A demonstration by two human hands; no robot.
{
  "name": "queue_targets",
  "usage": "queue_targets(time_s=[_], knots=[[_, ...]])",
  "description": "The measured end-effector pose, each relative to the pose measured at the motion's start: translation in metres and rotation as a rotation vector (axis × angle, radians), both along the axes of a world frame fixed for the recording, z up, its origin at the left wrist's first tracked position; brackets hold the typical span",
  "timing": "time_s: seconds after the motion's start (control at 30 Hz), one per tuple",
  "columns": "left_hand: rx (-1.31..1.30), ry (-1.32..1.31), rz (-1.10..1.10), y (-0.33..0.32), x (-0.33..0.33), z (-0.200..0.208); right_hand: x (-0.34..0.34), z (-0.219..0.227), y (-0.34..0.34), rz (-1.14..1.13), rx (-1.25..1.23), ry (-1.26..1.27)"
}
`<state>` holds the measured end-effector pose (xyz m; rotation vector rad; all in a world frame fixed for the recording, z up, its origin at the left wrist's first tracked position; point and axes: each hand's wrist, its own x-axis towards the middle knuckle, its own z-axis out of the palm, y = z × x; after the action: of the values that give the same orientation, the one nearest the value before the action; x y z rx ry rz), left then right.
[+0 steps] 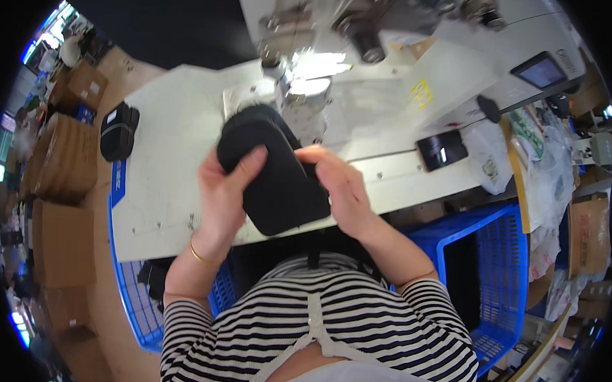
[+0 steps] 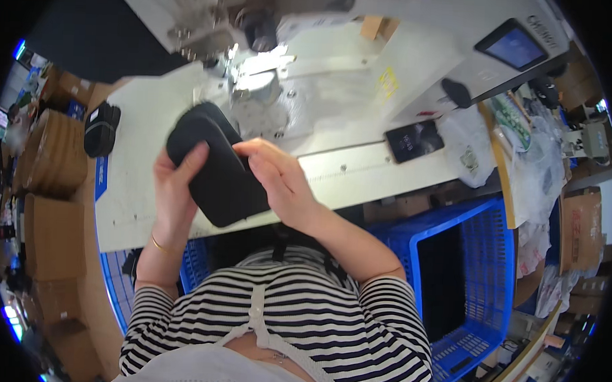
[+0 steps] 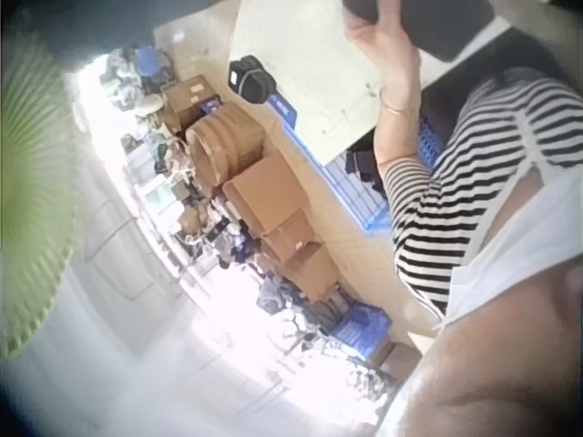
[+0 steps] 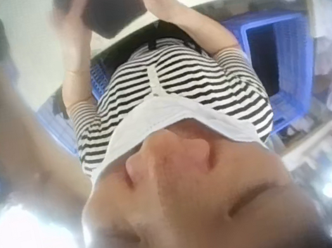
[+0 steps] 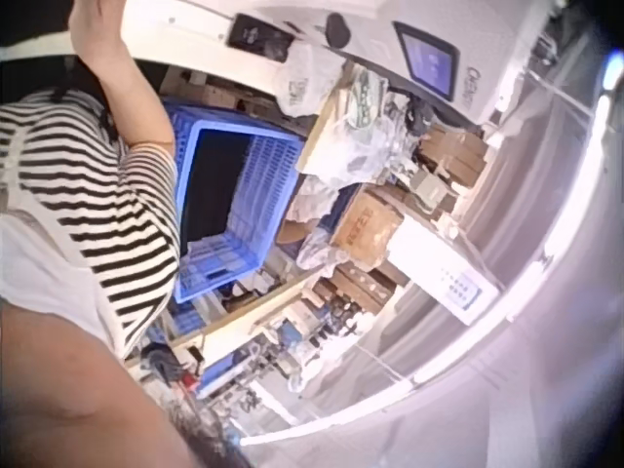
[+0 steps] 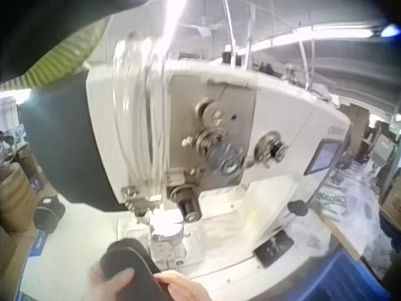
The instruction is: The person sews fabric shoe components together using a sewing machine, bundles the stitched pieces, and places them into a blue plastic crate before untying and sewing a new stack of fabric pieces.
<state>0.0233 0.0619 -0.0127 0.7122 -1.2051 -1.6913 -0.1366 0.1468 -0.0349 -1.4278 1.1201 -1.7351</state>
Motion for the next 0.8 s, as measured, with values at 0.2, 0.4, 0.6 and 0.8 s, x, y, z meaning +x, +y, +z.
queue_targets(time_s=[0.2, 0.4, 0.6, 0.8], knots=[[0.084, 0.143, 0.091, -0.014, 0.006, -0.007, 0.003, -0.019, 0.013, -0.078, 0.080, 0.050], [0.000, 0.124, 0.030, -0.007, 0.009, -0.023, 0.012, -0.021, 0.017, -0.110, 0.247, -0.183], [0.113, 0.120, 0.101, -0.020, 0.007, -0.012, 0.013, -0.022, 0.015, -0.110, 0.152, -0.135], [0.027, 0.006, 0.098, -0.028, 0.001, -0.009, 0.010, -0.026, 0.014, -0.045, 0.194, -0.241]])
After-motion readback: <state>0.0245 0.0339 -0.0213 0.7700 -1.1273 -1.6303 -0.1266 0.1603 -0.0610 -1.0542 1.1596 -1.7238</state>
